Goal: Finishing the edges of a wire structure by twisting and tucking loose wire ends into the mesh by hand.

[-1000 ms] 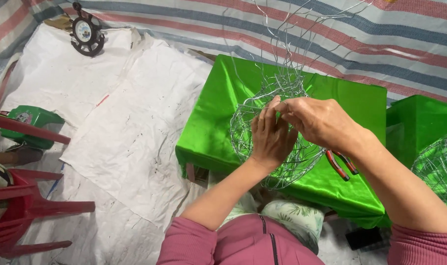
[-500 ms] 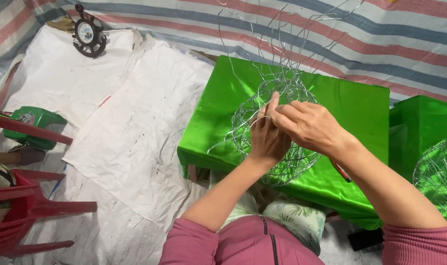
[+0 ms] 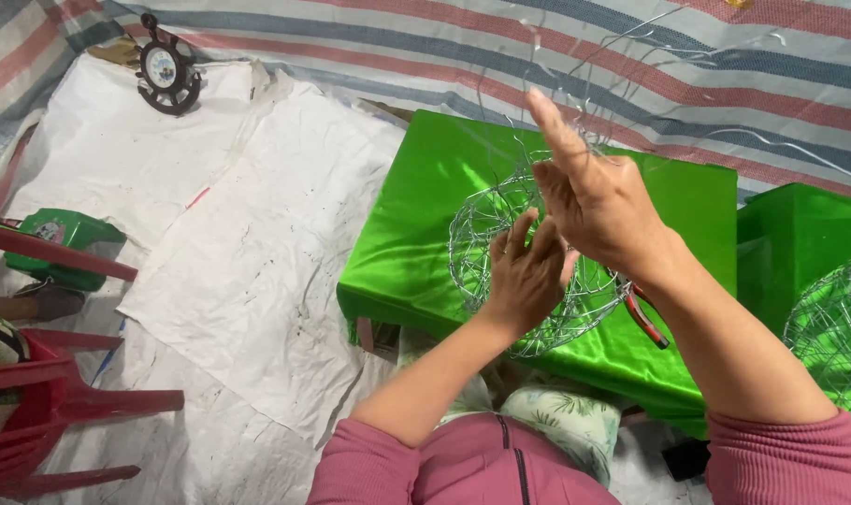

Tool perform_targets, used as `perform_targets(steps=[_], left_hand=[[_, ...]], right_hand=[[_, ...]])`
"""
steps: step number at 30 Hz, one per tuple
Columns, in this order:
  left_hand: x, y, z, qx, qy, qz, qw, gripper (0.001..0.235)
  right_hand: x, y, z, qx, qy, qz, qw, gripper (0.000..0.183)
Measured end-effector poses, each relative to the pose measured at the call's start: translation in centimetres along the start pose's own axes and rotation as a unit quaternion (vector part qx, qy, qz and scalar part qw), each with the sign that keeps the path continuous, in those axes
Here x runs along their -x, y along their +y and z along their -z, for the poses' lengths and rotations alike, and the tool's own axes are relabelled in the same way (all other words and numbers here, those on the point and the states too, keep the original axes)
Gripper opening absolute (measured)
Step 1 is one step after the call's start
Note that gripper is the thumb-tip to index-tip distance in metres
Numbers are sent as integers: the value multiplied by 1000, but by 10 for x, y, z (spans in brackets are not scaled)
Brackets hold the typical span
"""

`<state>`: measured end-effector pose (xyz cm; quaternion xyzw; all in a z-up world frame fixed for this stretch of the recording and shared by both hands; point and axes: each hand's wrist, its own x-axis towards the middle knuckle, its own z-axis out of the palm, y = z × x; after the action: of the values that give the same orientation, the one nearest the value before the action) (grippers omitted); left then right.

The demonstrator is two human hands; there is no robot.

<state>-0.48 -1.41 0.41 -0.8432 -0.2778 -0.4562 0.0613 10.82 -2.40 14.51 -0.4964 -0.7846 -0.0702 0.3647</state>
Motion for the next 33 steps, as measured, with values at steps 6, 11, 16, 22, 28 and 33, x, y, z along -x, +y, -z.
perform_targets(steps=[6, 11, 16, 22, 28, 33], left_hand=[[4, -5, 1, 33, -28, 19, 999, 30], [-8, -5, 9, 18, -40, 25, 999, 34], [-5, -13, 2, 51, 10, -7, 999, 56], [-9, -22, 1, 86, 4, 14, 996, 23], [-34, -31, 28, 304, 33, 151, 940, 31], [-52, -39, 30, 263, 28, 224, 938, 15]], right_hand=[[-28, -15, 13, -105, 48, -153, 982, 11], [-26, -17, 19, -46, 23, -56, 997, 21], [12, -30, 28, -15, 3, -22, 1000, 28], [66, 9, -11, -99, 130, -203, 966, 12], [74, 18, -36, -208, 120, -303, 922, 21], [87, 21, -44, -200, 99, -306, 926, 23]])
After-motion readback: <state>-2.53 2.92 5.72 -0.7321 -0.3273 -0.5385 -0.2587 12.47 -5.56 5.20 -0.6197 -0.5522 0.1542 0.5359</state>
